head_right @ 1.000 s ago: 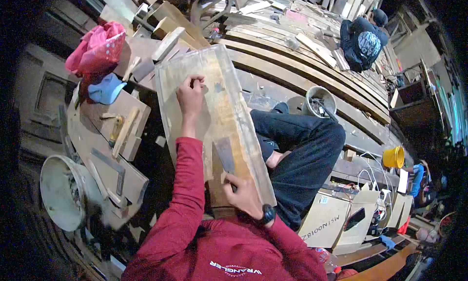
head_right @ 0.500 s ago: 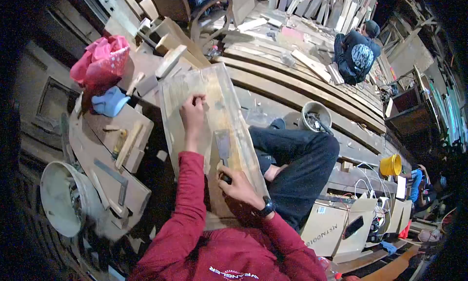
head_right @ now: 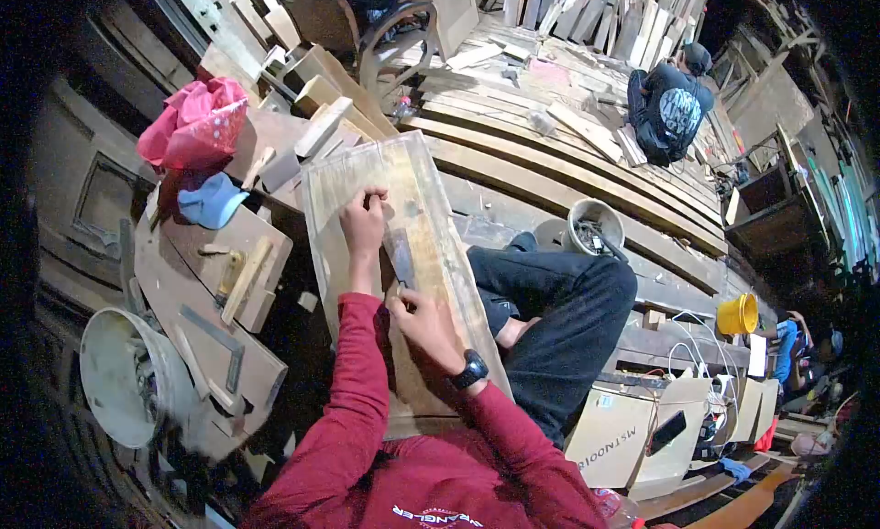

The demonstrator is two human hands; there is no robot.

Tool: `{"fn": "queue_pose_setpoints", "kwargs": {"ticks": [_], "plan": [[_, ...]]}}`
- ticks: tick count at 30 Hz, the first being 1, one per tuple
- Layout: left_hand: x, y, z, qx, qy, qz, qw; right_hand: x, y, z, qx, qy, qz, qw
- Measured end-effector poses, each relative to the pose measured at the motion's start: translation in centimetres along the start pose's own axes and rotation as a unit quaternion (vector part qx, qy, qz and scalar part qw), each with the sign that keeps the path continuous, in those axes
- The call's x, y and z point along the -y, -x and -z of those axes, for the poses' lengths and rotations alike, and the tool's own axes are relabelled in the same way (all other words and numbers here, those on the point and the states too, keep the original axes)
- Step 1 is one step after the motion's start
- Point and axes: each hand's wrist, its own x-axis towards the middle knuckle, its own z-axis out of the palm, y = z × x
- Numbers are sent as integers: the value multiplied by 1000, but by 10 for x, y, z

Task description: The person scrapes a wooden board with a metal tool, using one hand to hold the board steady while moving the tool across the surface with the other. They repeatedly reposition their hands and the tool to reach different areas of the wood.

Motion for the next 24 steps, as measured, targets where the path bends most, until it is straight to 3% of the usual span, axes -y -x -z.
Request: {"fn": "queue_pose_setpoints", "kwargs": {"ticks": [4, 7, 9, 11, 13, 15, 17, 21, 24], "plan": [[-12, 6, 5, 13, 22, 13, 1000, -2, 43, 14, 8, 7, 11, 1000], [-14, 4, 4, 3, -5, 2, 1000, -37, 108, 25, 70, 30, -4, 997], [-10, 3, 3, -3, 23, -20, 1000, -26, 129, 39, 117, 7, -7, 993], [-8, 6, 2, 0, 16, -2, 1000, -22, 124, 48, 154, -41, 9, 987], [-13, 2, 0, 3, 10, -3, 1000, -12, 98, 55, 141, -79, 101, 982], [-12, 5, 3, 2, -3, -14, 1000, -18, 65, 49, 151, -52, 124, 979], [-15, 5, 4, 4, 3, 16, 1000, -5, 42, 53, 206, -93, 81, 971], [-11, 2, 3, 8, 9, 15, 1000, -11, 65, 37, 213, -182, 6, 960], [-4, 4, 0, 0, -2, -10, 1000, -38, 113, 21, 161, -95, 126, 974]]}}
